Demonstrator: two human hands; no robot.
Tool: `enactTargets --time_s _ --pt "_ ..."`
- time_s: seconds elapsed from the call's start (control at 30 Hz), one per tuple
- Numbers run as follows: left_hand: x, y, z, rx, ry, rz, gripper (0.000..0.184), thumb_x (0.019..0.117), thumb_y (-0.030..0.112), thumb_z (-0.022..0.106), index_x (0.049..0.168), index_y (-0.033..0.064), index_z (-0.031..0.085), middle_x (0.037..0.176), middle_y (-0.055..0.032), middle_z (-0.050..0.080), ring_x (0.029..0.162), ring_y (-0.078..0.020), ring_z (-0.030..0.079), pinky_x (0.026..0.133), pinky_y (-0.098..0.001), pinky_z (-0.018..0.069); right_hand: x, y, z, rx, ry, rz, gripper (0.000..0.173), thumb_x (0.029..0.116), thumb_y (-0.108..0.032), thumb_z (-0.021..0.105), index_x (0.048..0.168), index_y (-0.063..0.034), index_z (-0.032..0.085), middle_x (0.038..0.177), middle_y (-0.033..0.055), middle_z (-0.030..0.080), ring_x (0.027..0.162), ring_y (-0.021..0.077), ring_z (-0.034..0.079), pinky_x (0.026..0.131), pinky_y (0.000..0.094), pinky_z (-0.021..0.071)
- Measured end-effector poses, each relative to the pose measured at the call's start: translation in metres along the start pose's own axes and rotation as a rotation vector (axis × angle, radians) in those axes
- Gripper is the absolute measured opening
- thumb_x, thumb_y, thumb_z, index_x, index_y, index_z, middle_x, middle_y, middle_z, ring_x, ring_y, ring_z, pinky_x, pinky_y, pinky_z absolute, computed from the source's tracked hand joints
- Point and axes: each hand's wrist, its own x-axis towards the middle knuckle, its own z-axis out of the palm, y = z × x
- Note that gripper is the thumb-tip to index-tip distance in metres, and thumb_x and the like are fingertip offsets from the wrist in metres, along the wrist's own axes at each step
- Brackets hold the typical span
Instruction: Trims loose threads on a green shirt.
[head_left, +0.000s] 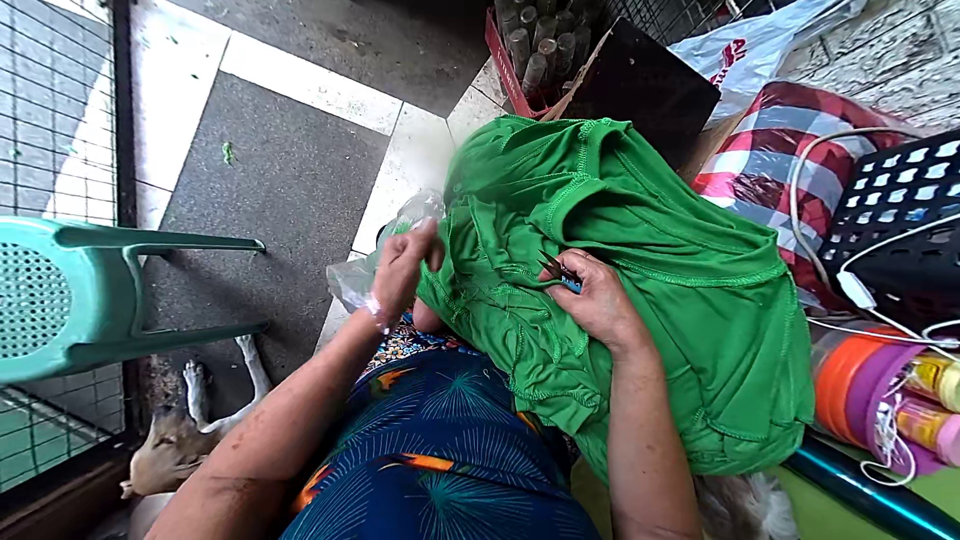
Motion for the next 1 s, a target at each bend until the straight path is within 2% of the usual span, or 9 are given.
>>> enactTargets --time_s 0.1,0.2,0.3,0.47,0.57,0.7,0.8,0.87,1.0 --pt "-0.019 -0.002 -0.02 0.071 -0.168 -0.07 0.054 0.1081 0.04 0.036 0.062 0.0179 0.055 0.06 0.0114 0.057 0.058 0.0013 0.054 0.059 -0.0206 0.0469 0.0 -0.001 -0.001 0.061 0.003 0.023 0.013 0.0871 0.003 0.072 0.1 0.0029 0.07 0.095 0.0153 0.068 0.083 0.021 0.063 0.075 0.0379 0.0519" --pt "-0.029 0.006 -0.009 0.198 -0.252 -0.134 0.021 0.1006 0.018 0.055 0.089 0.0024 0.065 0.071 0.002 0.063 0.061 -0.0022 0.059 0.061 -0.0215 0.0529 0.0 -0.002 -0.001 0.122 0.01 0.055 0.022 0.0858 0.003 0.075 0.106 0.0031 0.067 0.096 0.0149 0.069 0.084 0.0192 0.065 0.076 0.0348 0.0548" --pt "-0.027 0.005 0.021 0.307 -0.171 0.086 0.018 0.0938 0.011 0.066 0.103 -0.0042 0.067 0.086 -0.0081 0.066 0.067 -0.0083 0.061 0.064 -0.025 0.0535 -0.001 -0.002 -0.001 0.15 0.023 0.054 0.022 0.0859 0.003 0.075 0.106 0.0024 0.067 0.097 0.0141 0.068 0.085 0.0173 0.065 0.077 0.0326 0.0548" --pt "-0.013 0.005 0.054 0.56 -0.032 0.302 0.042 0.0859 0.021 0.079 0.118 -0.002 0.065 0.113 -0.0241 0.063 0.087 -0.0304 0.064 0.071 -0.0412 0.0537 -0.001 0.003 0.002 0.177 0.078 -0.06 0.014 0.089 -0.003 0.074 0.102 0.002 0.071 0.098 0.0104 0.069 0.086 0.0092 0.064 0.079 0.0227 0.0532" --pt "-0.006 0.0 0.056 0.562 -0.067 0.253 0.029 0.0853 0.011 0.074 0.11 -0.0025 0.069 0.119 -0.0269 0.061 0.102 -0.0393 0.064 0.084 -0.0512 0.0543 -0.003 0.01 0.0 0.433 0.131 -0.295 0.004 0.089 -0.004 0.072 0.091 -0.0002 0.071 0.098 0.0049 0.067 0.087 0.0039 0.063 0.077 0.0165 0.054" --pt "-0.004 -0.003 0.056 0.508 -0.027 0.28 0.028 0.0907 0.01 0.068 0.115 -0.0033 0.063 0.12 -0.0243 0.061 0.098 -0.029 0.064 0.082 -0.0384 0.055 -0.009 0.02 -0.014 1.007 -0.016 -0.469 0.031 0.1011 -0.048 0.059 0.094 -0.0236 0.077 0.089 -0.0116 0.074 0.078 -0.0012 0.068 0.067 0.0163 0.0553" --pt "-0.002 0.0 0.057 0.485 -0.013 0.316 0.027 0.0913 0.008 0.064 0.116 -0.0039 0.065 0.12 -0.0241 0.061 0.102 -0.0279 0.064 0.086 -0.036 0.0539 -0.005 0.022 -0.009 0.724 0.119 -0.363 0.033 0.0991 -0.049 0.063 0.097 -0.0174 0.073 0.095 -0.0097 0.071 0.08 -0.0038 0.063 0.068 0.0141 0.0515" --pt "0.001 0.0 0.06 0.471 0.002 0.358 0.027 0.0898 0.006 0.063 0.114 -0.004 0.066 0.119 -0.0236 0.062 0.105 -0.0269 0.064 0.087 -0.0342 0.0536 -0.001 0.012 0.001 0.368 0.169 -0.282 0.04 0.0889 -0.038 0.076 0.103 -0.0011 0.067 0.102 0.0029 0.066 0.076 -0.0007 0.054 0.063 0.0151 0.044" --pt "0.01 0.007 0.067 0.516 0.031 0.351 0.032 0.0884 0.005 0.064 0.119 -0.0032 0.064 0.124 -0.0239 0.061 0.108 -0.0307 0.064 0.089 -0.0395 0.0542 0.003 -0.004 0.018 0.044 0.174 -0.152 0.042 0.078 -0.007 0.085 0.113 0.0042 0.065 0.108 0.0202 0.068 0.089 0.0266 0.069 0.074 0.0408 0.0595"
